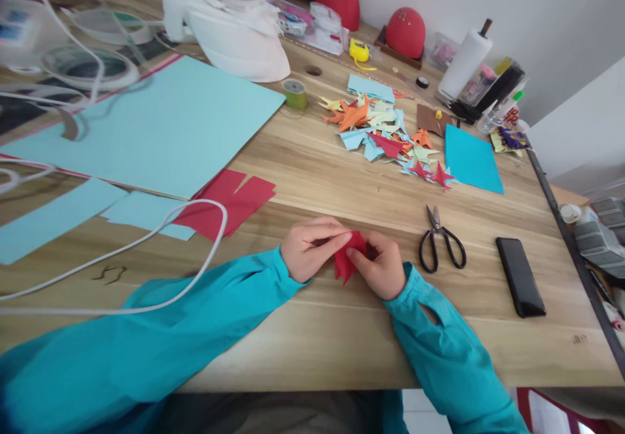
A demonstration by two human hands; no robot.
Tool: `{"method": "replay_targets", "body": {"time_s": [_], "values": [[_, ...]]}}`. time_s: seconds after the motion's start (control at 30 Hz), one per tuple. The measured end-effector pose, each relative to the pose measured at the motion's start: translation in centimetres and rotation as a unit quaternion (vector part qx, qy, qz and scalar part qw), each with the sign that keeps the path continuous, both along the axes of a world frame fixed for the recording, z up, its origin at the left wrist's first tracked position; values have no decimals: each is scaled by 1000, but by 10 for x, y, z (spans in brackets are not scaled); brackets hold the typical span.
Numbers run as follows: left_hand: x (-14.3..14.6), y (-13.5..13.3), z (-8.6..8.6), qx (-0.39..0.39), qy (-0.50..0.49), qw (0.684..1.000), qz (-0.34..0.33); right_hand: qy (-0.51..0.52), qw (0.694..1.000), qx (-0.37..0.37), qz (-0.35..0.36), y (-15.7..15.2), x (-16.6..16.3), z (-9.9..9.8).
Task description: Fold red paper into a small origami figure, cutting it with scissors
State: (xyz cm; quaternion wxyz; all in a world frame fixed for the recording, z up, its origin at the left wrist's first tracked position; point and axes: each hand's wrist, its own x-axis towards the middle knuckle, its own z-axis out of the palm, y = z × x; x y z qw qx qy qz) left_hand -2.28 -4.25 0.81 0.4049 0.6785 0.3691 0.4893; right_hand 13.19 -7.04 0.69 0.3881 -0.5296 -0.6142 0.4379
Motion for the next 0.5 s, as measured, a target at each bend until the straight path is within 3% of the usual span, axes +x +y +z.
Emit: {"method": "replay_targets", "body": {"time_s": [0.2, 0.4, 0.5], "values": [[-1, 0, 5, -37, -17, 999, -12, -13, 1000, -4, -9, 0, 0, 0], [1, -1, 1, 14, -7, 1000, -25, -23, 1000, 10, -1, 0, -2, 2], [1, -1, 3, -3, -7, 1000, -28, -28, 1000, 8, 4, 0, -2, 2]]}}
